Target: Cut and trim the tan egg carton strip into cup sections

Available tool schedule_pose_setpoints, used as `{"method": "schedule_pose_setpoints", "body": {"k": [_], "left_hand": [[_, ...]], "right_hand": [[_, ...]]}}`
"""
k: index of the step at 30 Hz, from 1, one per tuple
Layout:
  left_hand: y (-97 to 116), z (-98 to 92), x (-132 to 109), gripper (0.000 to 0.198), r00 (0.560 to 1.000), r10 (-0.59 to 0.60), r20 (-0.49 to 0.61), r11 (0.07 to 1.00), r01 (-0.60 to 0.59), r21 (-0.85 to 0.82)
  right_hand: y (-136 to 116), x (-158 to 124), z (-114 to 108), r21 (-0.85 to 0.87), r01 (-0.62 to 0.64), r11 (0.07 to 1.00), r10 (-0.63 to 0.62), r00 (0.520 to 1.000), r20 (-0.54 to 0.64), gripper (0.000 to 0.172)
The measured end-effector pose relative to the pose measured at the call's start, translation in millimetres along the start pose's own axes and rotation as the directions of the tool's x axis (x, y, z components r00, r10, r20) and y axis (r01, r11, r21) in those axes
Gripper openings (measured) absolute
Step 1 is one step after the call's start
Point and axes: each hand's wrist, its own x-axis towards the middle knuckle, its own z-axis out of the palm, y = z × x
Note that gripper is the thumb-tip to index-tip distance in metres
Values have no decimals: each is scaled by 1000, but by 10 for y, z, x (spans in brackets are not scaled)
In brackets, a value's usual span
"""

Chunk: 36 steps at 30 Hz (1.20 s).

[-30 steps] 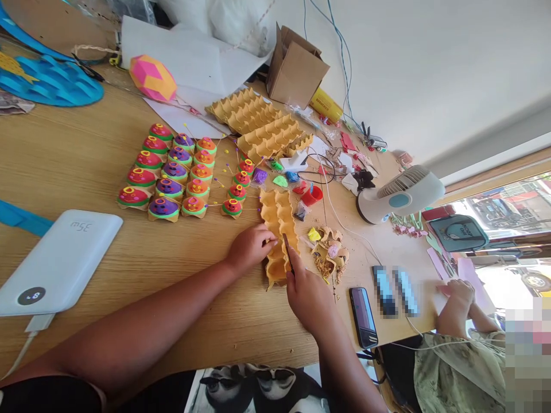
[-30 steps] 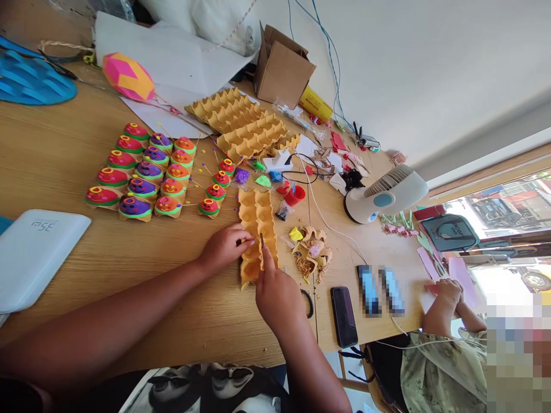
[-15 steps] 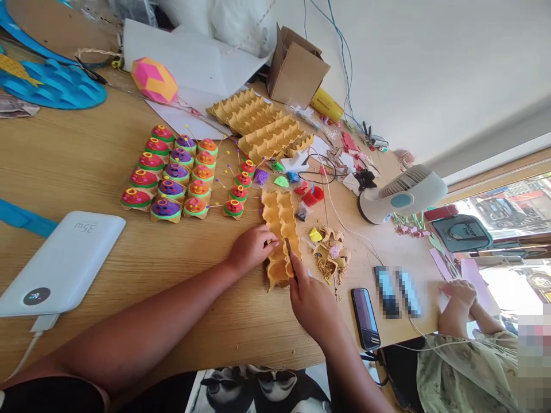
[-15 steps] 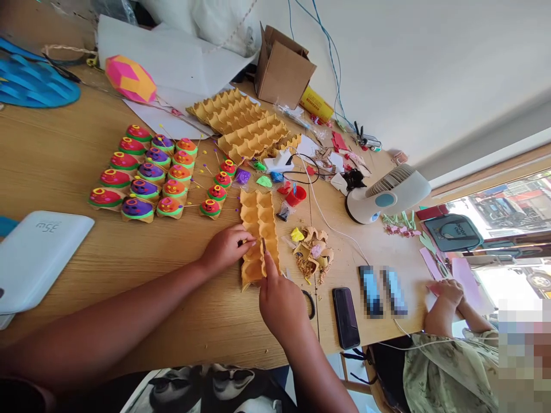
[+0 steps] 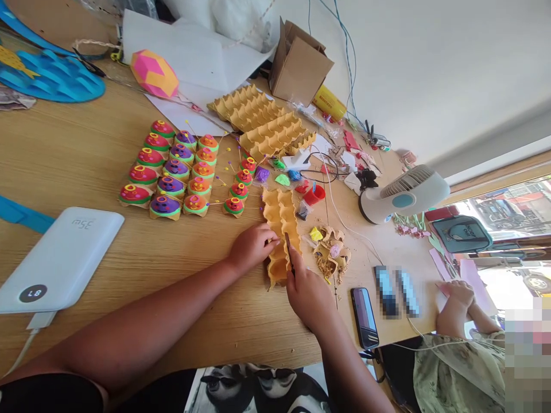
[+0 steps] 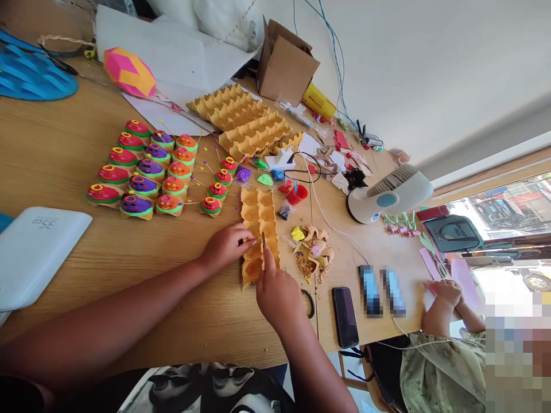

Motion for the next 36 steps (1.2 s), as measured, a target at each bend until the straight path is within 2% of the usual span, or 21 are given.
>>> {"method": "schedule_pose_setpoints", "body": {"k": [4, 10, 16, 22, 29, 36], "left_hand": [[5, -4, -8, 14, 1000, 0, -7, 1000, 0, 7], [8, 4, -1, 10, 1000, -8, 0, 1000, 8, -4], [-13, -4, 3, 13, 1000, 23, 0, 1000, -23, 9], [-11, 3, -3, 10, 1000, 8, 5, 1000, -8, -2], [5, -19, -1, 14, 1000, 3, 16, 1000, -3, -6], [10, -4, 1, 9, 1000, -7, 14, 1000, 7, -9]], "right_hand": [[-16, 35, 5, 20, -8, 1000, 8, 1000, -5, 59], [47, -96, 52, 1, -15, 1000, 15, 1000, 17, 59], [7, 61, -21, -6, 3, 1000, -3, 1000, 14, 60], [59, -65, 31, 2, -6, 1000, 6, 1000, 22, 60], [-8, 58, -14, 16, 0, 1000, 0, 1000, 7, 60], [62, -112, 56, 34, 7, 999, -7, 1000, 17, 58]]}}
